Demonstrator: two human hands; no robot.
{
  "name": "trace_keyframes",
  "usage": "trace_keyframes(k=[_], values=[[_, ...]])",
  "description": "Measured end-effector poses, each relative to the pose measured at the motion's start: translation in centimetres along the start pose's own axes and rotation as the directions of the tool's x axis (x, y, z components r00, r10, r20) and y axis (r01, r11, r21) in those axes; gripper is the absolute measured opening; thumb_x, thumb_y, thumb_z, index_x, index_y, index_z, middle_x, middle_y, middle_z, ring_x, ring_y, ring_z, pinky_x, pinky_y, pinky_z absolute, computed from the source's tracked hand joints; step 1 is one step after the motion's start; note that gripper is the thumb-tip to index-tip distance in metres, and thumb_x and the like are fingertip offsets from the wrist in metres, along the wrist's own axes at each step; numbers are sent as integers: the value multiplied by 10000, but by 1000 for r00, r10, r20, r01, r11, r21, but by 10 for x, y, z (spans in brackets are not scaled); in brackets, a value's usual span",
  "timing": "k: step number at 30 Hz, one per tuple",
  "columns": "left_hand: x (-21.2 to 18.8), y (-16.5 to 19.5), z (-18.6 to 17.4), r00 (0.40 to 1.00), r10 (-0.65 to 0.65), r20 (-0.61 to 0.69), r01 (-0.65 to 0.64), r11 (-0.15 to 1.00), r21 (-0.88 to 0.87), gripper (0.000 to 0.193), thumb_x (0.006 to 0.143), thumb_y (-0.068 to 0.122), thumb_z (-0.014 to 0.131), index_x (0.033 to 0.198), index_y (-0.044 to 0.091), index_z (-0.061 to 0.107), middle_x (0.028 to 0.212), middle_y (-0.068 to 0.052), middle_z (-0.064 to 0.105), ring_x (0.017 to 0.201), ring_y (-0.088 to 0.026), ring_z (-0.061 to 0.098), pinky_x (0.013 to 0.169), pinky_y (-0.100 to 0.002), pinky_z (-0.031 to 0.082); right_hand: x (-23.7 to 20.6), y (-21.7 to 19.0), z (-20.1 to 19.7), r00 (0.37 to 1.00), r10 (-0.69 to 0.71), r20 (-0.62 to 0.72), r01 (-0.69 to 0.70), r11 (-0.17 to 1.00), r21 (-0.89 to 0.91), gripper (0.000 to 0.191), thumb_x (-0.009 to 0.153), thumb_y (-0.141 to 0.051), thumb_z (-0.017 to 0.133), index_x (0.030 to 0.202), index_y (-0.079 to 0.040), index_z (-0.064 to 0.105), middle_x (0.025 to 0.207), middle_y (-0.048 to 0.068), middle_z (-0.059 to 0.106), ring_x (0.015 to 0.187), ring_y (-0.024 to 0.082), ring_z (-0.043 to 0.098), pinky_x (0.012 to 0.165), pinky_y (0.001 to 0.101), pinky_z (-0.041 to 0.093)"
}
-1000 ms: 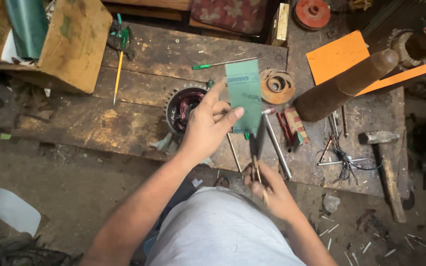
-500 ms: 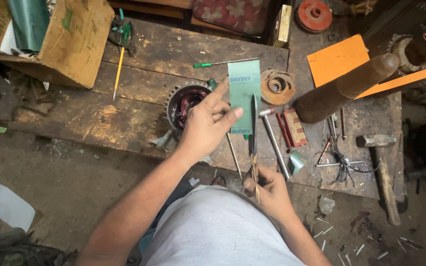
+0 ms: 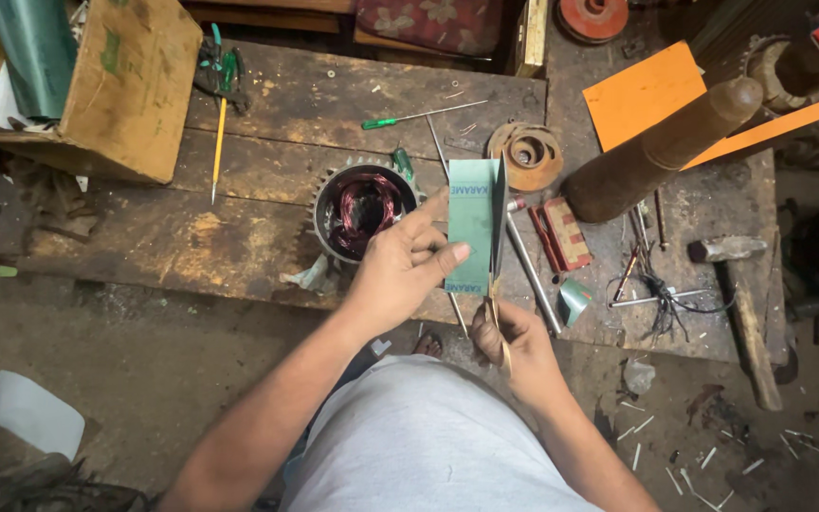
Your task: The person works on the stator of an electric motor on a cluttered workbench. They manipulate the copper windings, use a screwdriver around the winding, cut a green insulating sheet with scissors, fit the cut insulation into the stator, tap it with a mallet, and take insulation wedges from a cardboard box to place into the stator.
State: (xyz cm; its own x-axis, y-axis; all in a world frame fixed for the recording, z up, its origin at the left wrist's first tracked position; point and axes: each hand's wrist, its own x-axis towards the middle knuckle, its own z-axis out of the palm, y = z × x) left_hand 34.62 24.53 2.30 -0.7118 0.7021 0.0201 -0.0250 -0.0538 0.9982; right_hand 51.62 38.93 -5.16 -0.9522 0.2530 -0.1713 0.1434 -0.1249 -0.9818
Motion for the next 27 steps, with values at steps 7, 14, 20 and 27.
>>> trace_keyframes(k=[7, 14, 20, 27], values=[[-4, 5, -7, 990, -128, 60, 121, 987, 105, 689, 940, 123, 722, 1565, 50, 440, 823, 13, 645, 718, -27, 547, 641, -202, 480, 4, 1, -20, 998, 19, 64, -32, 975, 222, 455, 909, -506, 721, 905, -57, 640, 704, -31, 548, 596, 75, 468, 527, 240, 356], [-2, 12, -15, 986, -97, 137, 87, 993, 79, 645, 970, 130, 686, 1556, 39, 431, 958, -16, 702, 904, -51, 697, 797, -231, 573, 2, 7, -47, 995, 67, 70, -68, 998, 10, 394, 877, -427, 781, 863, -58, 645, 697, -21, 606, 614, 85, 558, 553, 250, 445], [-2, 11, -22, 989, 145, 5, -128, 857, 500, 280, 962, 160, 760, 1227, 86, 710, 1136, -27, 723, 1054, -208, 743, 908, -349, 580, 4, 7, -53, 994, 91, 56, -91, 996, -7, 427, 860, -466, 750, 879, -44, 685, 674, -7, 644, 587, 88, 574, 538, 249, 453], [-3, -8, -7, 636, 727, 258, -654, 331, 681, 266, 900, 123, 803, 1140, 237, 813, 1181, -36, 608, 1159, -226, 503, 1013, -371, 457, 15, -12, -21, 980, 179, -87, -130, 905, 404, 331, 848, -317, 787, 1025, -41, 739, 839, -23, 679, 718, 77, 612, 630, 245, 481]])
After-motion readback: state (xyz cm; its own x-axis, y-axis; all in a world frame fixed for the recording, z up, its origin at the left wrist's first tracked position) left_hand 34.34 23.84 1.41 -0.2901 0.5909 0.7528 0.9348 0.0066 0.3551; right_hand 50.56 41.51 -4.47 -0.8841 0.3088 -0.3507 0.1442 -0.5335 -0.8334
